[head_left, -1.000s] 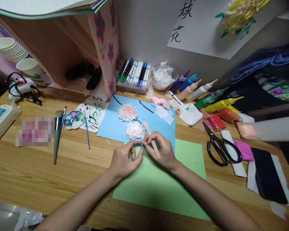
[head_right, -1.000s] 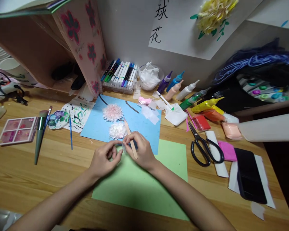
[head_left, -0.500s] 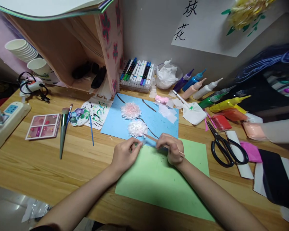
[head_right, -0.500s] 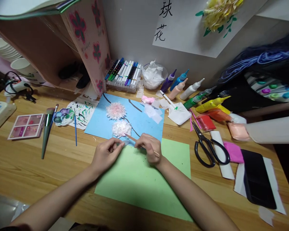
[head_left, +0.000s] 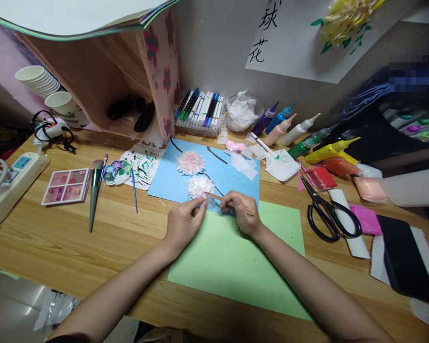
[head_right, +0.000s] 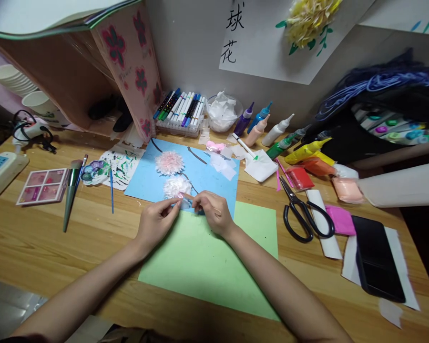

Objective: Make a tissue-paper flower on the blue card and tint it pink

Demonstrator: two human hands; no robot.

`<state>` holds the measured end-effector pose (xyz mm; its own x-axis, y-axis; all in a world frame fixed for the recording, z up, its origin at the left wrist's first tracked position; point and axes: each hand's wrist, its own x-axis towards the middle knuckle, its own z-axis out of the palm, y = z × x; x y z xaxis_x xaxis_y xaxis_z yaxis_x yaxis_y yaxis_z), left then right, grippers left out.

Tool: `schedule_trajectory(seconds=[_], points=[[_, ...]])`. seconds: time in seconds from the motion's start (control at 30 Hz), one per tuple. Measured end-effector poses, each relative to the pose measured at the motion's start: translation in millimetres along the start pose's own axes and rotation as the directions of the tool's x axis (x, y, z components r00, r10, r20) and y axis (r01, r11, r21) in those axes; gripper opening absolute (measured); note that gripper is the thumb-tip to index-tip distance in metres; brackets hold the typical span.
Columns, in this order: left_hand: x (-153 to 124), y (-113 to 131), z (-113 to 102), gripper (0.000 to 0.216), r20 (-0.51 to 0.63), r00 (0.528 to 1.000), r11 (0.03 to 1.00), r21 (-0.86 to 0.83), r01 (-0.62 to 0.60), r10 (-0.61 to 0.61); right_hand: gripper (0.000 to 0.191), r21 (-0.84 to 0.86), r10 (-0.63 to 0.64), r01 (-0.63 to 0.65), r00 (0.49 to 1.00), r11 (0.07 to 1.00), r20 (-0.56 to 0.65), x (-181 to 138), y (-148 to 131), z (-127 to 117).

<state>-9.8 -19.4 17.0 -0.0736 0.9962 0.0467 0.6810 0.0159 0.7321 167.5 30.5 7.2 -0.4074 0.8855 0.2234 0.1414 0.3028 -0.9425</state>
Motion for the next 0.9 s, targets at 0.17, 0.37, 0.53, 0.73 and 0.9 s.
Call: schedule_trajectory(seconds=[0.17, 0.37, 0.53, 0.73, 0.9], points=[[4, 2, 4, 0.025, -0.06, 0.998, 0.999, 0.036, 0.0, 0.002, 0.044, 0.056, 0.051, -0.05, 0.999, 0.997, -0.009, 0, 2, 1], [8, 5, 1, 0.025, -0.098, 0.995, 0.998, 0.043, 0.038, -0.033, 0.044, 0.078, 0.066, -0.064, 0.998, 0.995, -0.018, 0, 1, 1], [8, 11, 2, 0.022, -0.055, 0.997, 0.998, -0.03, 0.056, -0.058, 0.043, 0.091, 0.066, -0.064, 0.998, 0.994, -0.014, 1, 1, 1], [6, 12, 9, 0.025, -0.086, 0.993, 0.994, 0.054, 0.092, -0.087, 0.043, 0.081, 0.058, -0.056, 0.998, 0.995, -0.014, 1, -1, 1], [1, 10, 8, 0.024, -0.125, 0.992, 0.992, 0.121, 0.033, -0.018, 0.044, 0.08, 0.058, -0.056, 0.998, 0.995, -0.017, 0, 0, 1]])
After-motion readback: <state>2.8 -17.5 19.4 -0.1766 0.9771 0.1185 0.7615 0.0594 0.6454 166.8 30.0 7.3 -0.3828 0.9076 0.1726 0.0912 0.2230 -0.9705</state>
